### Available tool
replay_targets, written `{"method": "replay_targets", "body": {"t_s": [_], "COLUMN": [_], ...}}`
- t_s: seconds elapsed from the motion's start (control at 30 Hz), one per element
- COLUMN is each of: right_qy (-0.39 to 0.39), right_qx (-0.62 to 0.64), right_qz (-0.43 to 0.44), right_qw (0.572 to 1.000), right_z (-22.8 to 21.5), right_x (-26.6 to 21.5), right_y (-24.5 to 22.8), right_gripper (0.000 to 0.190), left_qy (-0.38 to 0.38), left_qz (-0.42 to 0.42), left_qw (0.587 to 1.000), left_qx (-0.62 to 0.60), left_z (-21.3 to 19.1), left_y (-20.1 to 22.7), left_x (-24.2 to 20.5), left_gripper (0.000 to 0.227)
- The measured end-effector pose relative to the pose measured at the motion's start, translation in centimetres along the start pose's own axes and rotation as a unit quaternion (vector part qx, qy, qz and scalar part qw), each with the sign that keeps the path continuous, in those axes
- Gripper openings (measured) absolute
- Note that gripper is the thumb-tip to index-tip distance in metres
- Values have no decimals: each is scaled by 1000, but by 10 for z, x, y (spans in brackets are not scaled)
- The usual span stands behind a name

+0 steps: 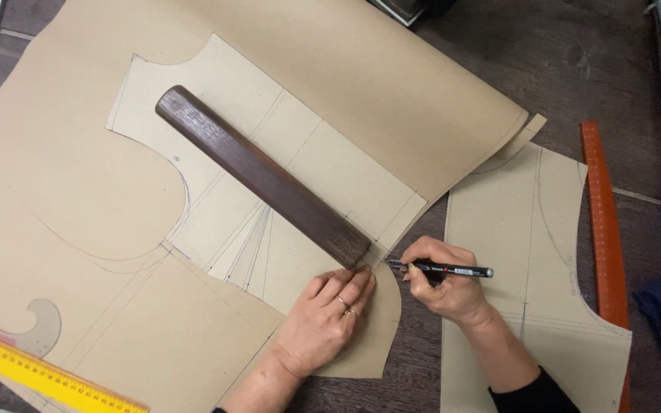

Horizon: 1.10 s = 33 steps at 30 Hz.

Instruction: The person uses a pen and a curved wooden ruler to trace and draw lines on a paper pattern placed on a large sheet of brown paper. They adjust the ruler's position multiple times to create curved and straight lines on the pattern.

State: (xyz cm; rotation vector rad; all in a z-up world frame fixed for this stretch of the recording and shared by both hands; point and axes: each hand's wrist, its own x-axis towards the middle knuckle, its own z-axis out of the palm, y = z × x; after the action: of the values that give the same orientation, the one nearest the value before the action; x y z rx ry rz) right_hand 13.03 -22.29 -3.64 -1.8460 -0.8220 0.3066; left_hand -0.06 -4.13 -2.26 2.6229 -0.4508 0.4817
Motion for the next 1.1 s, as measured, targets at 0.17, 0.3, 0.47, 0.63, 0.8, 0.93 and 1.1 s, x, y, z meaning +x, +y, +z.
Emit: {"method": "replay_targets", "body": {"t_s": [0.17,0.3,0.47,0.63,0.8,0.93,1.1], "right_qy": [27,57,60,59,56,55,59], "right_qx": [20,23,9,-3,-6,8,5], "right_qz": [28,50,57,60,42,59,71], "right_qw": [999,997,997,996,998,997,996], "right_z": [-2,0,0,0,0,0,0], "right_x": [0,-1,0,0,0,-1,-2], "right_y": [-1,0,0,2,3,5,6], "right_gripper": [10,11,7,7,8,8,10], "left_qy": [-6,0,-5,-15,-3,-6,-13], "left_qz": [1,2,4,2,1,1,3], "left_qw": [1000,1000,1000,1000,1000,1000,1000], "left_qx": [5,0,5,16,-1,2,0], "left_z": [-2,-2,-1,0,-2,0,0], "left_y": [0,0,0,0,0,0,-1], "left_x": [1,2,0,0,1,-1,-1], "left_gripper": [28,27,28,29,28,30,29]}}
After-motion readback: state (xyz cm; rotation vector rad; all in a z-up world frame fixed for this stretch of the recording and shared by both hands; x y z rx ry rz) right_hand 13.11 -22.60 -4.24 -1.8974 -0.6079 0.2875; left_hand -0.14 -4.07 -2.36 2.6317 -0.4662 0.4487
